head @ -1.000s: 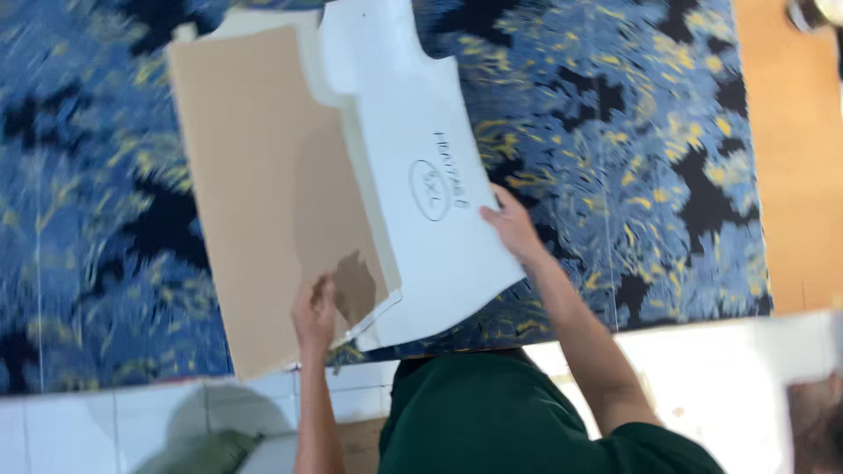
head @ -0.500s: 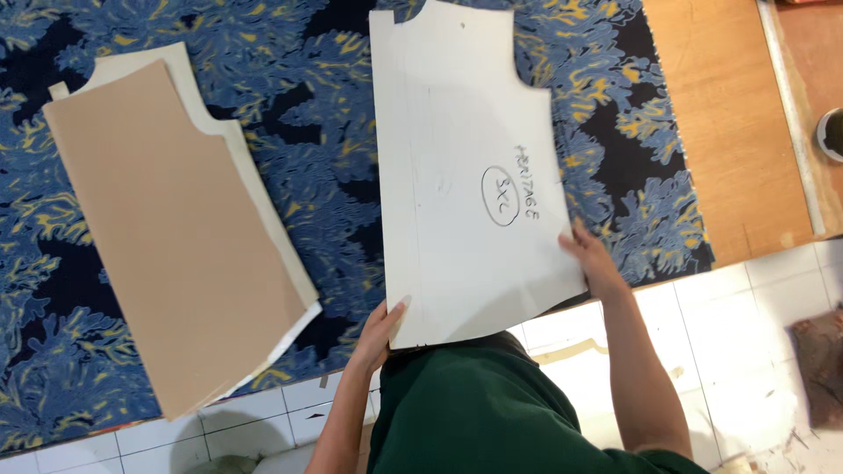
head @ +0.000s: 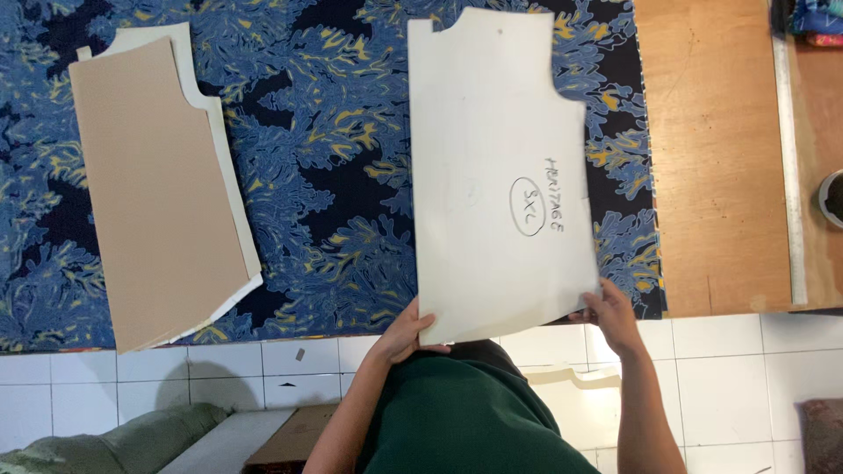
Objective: The person measures a patterned fabric with a metal ruler and marks it with chalk. Then the person places a paper pattern on the fabric, aligns it, and traces the outline with chalk. The person uses a ruler to draw straight lines along the pattern edges.
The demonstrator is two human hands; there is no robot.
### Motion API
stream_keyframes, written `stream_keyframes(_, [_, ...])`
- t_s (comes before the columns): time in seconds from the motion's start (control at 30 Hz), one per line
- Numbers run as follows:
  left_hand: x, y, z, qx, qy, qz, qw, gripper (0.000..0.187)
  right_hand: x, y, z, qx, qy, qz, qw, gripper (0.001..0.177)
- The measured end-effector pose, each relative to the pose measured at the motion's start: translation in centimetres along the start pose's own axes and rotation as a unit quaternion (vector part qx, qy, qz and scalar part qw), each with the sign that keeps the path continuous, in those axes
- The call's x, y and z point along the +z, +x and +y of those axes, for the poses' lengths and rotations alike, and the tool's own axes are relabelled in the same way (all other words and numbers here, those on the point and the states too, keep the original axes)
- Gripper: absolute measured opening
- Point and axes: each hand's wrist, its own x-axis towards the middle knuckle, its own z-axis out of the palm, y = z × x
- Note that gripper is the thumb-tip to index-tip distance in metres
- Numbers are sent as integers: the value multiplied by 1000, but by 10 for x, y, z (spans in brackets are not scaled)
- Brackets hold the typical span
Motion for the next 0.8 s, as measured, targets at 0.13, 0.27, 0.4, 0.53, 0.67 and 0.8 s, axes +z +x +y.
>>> stream_keyframes(0.13, [46, 21, 14, 72, 80, -100, 989, 59, -39, -2, -1, -35, 28, 58, 997, 42])
stream_keyframes(0.27, [64, 12, 20, 119, 171, -132, 969, 60, -51, -18, 6, -45, 51, 106, 992, 40])
stream_keyframes(0.4, [65, 1, 30, 165, 176, -159, 957, 62, -45, -28, 6, -55, 70, 121, 989, 37])
stream_keyframes(0.53, [63, -3, 30, 104, 216, -125, 963, 59, -42, -31, -8, -109, 84, 90, 986, 29])
stream_keyframes(0.67, [63, -1, 30, 180, 181, -137, 957, 57, -39, -22, -28, -112, 94, 90, 985, 25])
stream_keyframes(0.8, [61, 17, 16, 207, 134, -112, 963, 47, -47, -1, -38, -127, 98, 50, 986, 22])
